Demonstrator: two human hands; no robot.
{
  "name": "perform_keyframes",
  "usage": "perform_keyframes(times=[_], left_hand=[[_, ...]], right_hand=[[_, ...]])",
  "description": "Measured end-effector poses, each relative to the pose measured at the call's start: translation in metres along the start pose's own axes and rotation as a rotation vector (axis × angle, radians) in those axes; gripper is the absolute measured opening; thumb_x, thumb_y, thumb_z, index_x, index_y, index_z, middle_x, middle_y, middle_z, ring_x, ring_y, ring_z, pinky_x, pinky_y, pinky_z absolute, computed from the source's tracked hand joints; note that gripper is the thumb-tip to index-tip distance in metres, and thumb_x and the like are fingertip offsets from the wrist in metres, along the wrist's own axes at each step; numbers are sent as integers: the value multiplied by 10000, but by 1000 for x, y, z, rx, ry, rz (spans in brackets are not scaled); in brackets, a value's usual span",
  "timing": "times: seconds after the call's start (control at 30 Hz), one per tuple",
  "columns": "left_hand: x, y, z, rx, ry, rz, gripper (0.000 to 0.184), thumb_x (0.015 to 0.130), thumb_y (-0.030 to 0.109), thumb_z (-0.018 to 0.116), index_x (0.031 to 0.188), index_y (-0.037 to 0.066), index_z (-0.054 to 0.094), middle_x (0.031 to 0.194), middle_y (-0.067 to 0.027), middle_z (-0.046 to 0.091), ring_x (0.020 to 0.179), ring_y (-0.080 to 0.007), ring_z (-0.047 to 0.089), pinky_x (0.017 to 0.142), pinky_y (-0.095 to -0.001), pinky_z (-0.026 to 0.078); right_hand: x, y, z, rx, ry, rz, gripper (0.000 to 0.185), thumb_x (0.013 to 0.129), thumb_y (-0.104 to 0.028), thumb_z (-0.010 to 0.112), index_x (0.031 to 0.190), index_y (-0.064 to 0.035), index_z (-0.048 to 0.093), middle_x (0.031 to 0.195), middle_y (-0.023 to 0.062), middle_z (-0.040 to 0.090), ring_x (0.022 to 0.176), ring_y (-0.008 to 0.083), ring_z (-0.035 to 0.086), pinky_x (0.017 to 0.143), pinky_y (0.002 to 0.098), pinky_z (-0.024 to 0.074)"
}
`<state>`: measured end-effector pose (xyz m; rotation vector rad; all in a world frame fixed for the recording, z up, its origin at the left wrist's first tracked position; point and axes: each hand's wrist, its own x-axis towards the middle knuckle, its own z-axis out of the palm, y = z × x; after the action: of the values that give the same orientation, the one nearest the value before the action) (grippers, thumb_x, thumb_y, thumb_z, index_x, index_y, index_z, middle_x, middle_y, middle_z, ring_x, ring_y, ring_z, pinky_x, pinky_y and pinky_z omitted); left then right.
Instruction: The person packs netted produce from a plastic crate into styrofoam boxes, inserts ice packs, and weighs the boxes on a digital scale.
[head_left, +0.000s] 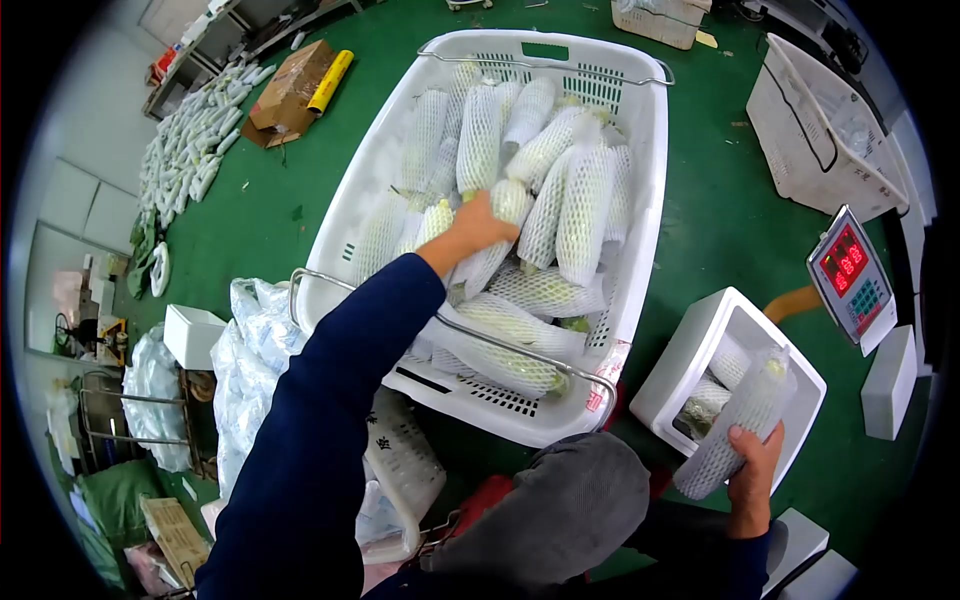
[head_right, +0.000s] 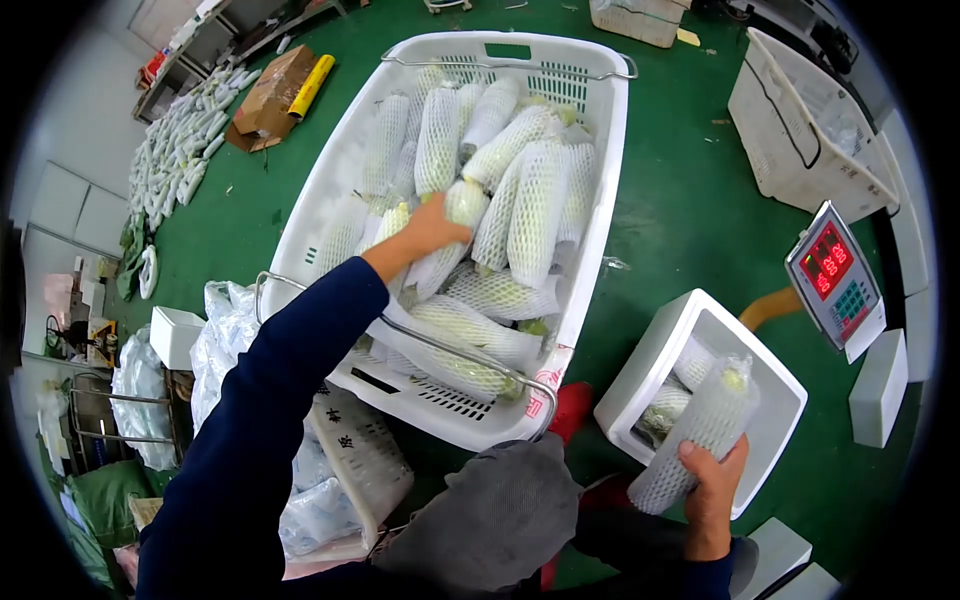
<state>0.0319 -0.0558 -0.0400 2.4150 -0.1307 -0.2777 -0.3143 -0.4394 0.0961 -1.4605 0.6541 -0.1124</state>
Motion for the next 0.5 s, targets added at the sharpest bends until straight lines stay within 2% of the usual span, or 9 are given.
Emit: perform_keyframes(times=[0.03, 0.07, 0.2, 0.23, 0.27, 0.3, 0.37, 0.47, 0.5], left_hand=[[-5, 10, -12, -196, 24, 48, 775, 623, 271, 846, 1268, -17, 527, 1129, -184, 660, 1006, -302, 667, 863, -415, 539], [-8, 20, -23, -417, 7, -6, 667, 632, 187, 827, 1211, -6, 557, 1099, -166, 654, 1029, -269, 642, 875, -410, 536], [8, 32, -86, -581, 128, 119, 613, 666, 128, 803, 1214, 6, 558, 1063, -119, 663, 945, -232, 661, 830, -382, 552], [14, 42, -111, -601, 159, 120, 595, 676, 122, 796, 1211, 10, 561, 1053, -109, 668, 913, -224, 668, 814, -371, 558], [21, 53, -132, -629, 203, 239, 562, 706, 119, 778, 1216, 20, 564, 1037, -98, 675, 866, -204, 676, 783, -351, 567], [6, 87, -156, -559, 208, 281, 529, 743, 127, 767, 1223, 30, 565, 1057, -103, 674, 887, -191, 678, 780, -346, 570], [20, 98, -187, -682, 80, 174, 542, 799, 231, 756, 1264, 41, 554, 1039, -142, 680, 869, -228, 699, 772, -347, 586], [-21, 139, -196, -1348, -254, -71, 611, 805, 391, 771, 1263, 37, 576, 983, -151, 696, 851, -256, 712, 761, -342, 594], [-30, 143, -193, -1339, -275, -90, 629, 799, 427, 769, 1260, 39, 586, 970, -148, 701, 841, -260, 714, 752, -346, 595]], right_hand=[[0, 0, -7, 16, 32, 4, 693, 675, -296, 743, 1226, 40, 492, 962, 157, 630, 854, 265, 649, 765, 390, 542], [-1, 0, -13, 35, 65, 10, 687, 683, -300, 739, 1228, 38, 491, 962, 158, 630, 853, 263, 644, 762, 390, 540], [-2, 1, -27, 35, 88, -2, 680, 697, -336, 722, 1229, 21, 494, 949, 154, 626, 852, 254, 625, 750, 385, 521], [-3, 0, -28, 33, 86, -10, 683, 695, -341, 722, 1229, 19, 495, 946, 153, 625, 852, 253, 624, 749, 384, 518], [-5, -4, -26, 19, 76, 0, 688, 691, -345, 719, 1231, 17, 494, 936, 148, 621, 866, 253, 621, 754, 384, 516], [-6, -5, -24, 20, 66, 6, 688, 690, -343, 719, 1231, 16, 494, 937, 146, 620, 869, 253, 620, 757, 384, 516], [-6, -7, -21, 25, 48, 6, 687, 688, -339, 720, 1232, 14, 493, 938, 142, 616, 874, 252, 618, 765, 382, 516], [-2, -5, -19, 38, 17, -34, 692, 680, -320, 723, 1242, 10, 491, 985, 130, 605, 899, 248, 611, 785, 378, 516], [-2, -7, -19, 39, 6, -40, 694, 679, -315, 723, 1247, 10, 489, 999, 129, 602, 906, 247, 608, 790, 376, 516]])
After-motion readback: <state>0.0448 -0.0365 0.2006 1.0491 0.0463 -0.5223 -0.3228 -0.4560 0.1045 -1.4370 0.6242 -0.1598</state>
